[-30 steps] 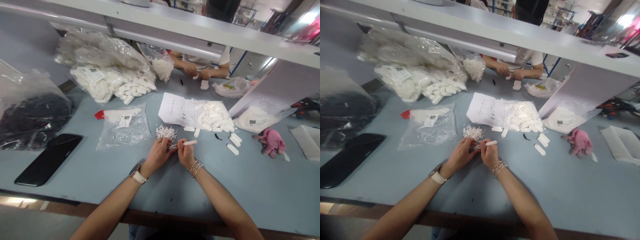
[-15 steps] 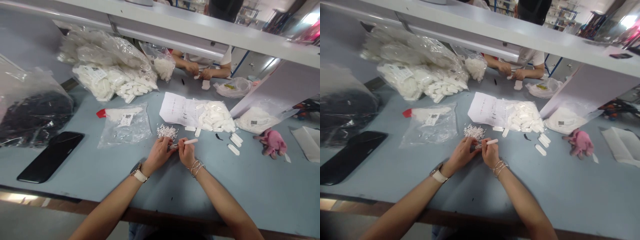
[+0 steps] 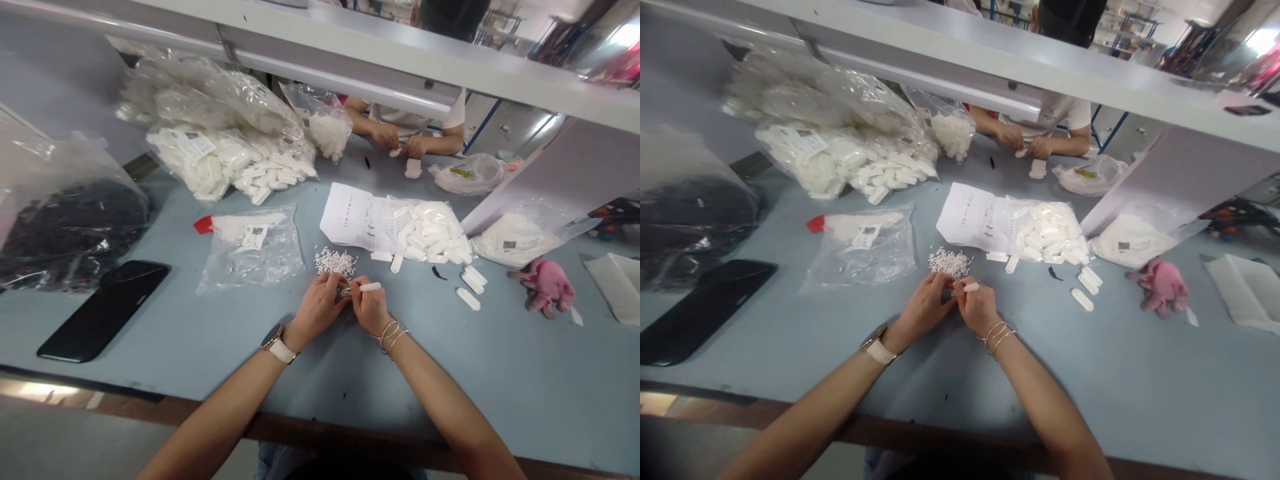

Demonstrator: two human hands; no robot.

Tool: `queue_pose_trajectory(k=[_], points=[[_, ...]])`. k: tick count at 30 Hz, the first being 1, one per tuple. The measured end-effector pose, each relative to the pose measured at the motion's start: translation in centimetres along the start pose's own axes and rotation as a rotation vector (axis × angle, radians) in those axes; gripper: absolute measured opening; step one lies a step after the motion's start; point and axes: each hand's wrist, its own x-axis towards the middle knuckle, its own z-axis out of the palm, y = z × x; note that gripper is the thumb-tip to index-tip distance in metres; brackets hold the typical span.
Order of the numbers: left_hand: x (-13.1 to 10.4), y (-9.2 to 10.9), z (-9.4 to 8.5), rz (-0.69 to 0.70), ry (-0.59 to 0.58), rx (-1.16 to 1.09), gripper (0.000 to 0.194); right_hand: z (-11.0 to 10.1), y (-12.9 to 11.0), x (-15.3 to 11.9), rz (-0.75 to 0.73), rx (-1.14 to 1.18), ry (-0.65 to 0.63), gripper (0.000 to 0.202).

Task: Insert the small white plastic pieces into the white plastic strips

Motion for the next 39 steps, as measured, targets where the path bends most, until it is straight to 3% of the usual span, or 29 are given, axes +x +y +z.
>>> queue_pose_trajectory(k=[5, 11, 30, 39], points=[[0.0, 0.1, -0.1, 0.006, 0.006, 0.008, 0.032, -0.1, 0.2, -0.3, 0.038, 0.074, 0.019, 0.048], [0.0, 0.1, -0.3, 0.016, -0.017, -0.01, 0.037, -0.1, 0.7, -0.8, 0.272, 0.217, 0.132, 0.042], [0.1, 0.2, -0.3, -0.01, -0.039, -0.027, 0.033, 0.3, 0.8, -0.6, 0.066, 0.029, 0.027, 0.044], [0.1, 0.2, -0.3, -0.03, -0.043, -0.034, 0.035, 0.0, 0.9, -1.3, 0.192, 0.194, 0.119, 0.037]])
